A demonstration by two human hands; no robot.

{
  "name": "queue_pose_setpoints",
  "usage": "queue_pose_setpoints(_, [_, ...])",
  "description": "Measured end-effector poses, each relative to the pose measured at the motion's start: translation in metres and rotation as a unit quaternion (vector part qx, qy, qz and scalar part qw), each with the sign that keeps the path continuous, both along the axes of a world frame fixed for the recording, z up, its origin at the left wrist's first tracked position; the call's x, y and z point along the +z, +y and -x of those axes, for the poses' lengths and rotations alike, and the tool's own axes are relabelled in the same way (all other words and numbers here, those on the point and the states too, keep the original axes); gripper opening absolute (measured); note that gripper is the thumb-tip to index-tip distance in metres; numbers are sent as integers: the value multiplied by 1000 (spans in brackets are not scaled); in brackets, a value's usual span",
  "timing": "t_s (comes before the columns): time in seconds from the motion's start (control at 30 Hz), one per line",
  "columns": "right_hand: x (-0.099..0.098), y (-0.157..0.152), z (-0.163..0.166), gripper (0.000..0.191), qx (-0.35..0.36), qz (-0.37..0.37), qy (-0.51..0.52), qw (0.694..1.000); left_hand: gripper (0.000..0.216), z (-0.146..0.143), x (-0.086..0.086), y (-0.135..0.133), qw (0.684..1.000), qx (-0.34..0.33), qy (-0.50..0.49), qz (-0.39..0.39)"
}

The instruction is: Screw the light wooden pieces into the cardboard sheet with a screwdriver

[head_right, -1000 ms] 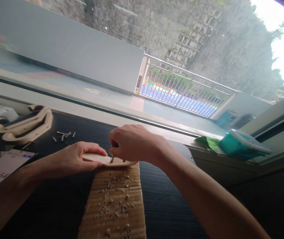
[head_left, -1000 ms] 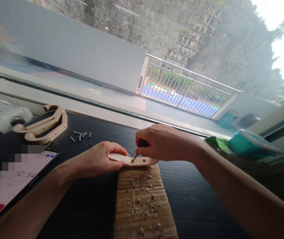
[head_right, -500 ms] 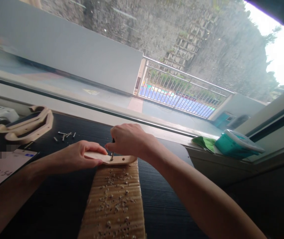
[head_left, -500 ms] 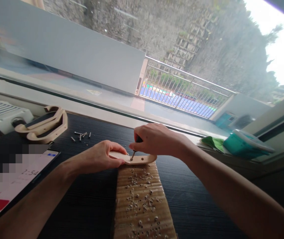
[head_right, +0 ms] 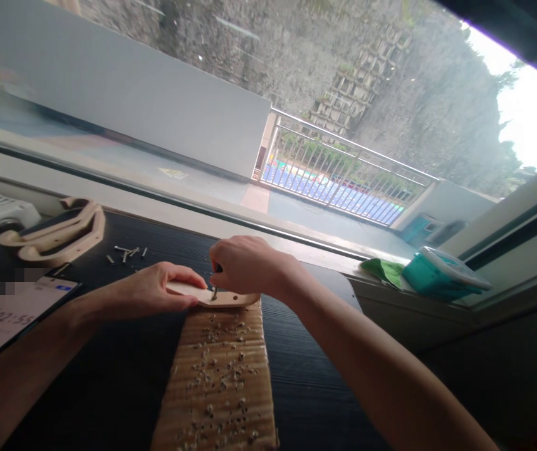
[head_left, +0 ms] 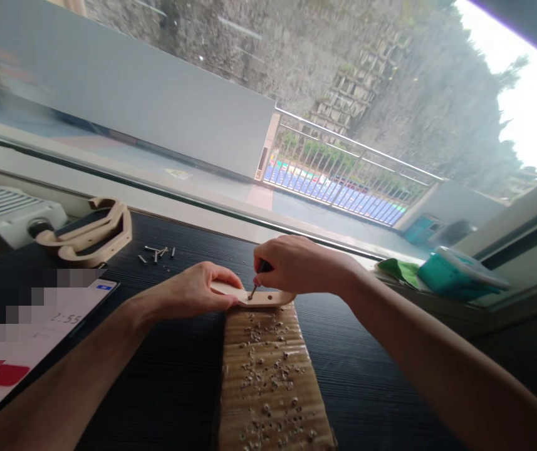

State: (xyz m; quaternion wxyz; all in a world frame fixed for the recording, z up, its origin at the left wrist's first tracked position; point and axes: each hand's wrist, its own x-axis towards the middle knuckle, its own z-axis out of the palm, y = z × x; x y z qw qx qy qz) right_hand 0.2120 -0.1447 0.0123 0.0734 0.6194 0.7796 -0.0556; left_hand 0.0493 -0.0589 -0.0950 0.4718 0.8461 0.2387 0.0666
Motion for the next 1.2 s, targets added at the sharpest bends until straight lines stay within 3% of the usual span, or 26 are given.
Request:
queue_pose_setpoints(0.17, [2, -2, 2, 30, -38, -3, -27, 999, 35, 0, -1, 1, 1000, -5, -1, 2])
queue_pose_setpoints(0.47, [17, -10, 0, 21, 22, 4, 10, 1000, 37, 0, 3, -1, 1000, -6, -10, 10])
queue_pose_setpoints(0.67, [10, -8, 2, 22, 10, 2, 1, 1000, 36, -1, 0, 0, 1000, -1, -9, 2])
queue_pose_setpoints(0.9, [4, -6, 3, 36, -23, -15, -19, 999, 38, 0, -1, 0, 1000, 1, -9, 7])
queue_pose_setpoints(1.2, [14, -9, 0, 23, 21, -7, 6, 1000, 37, 0, 4, -2, 1000, 1, -6, 1])
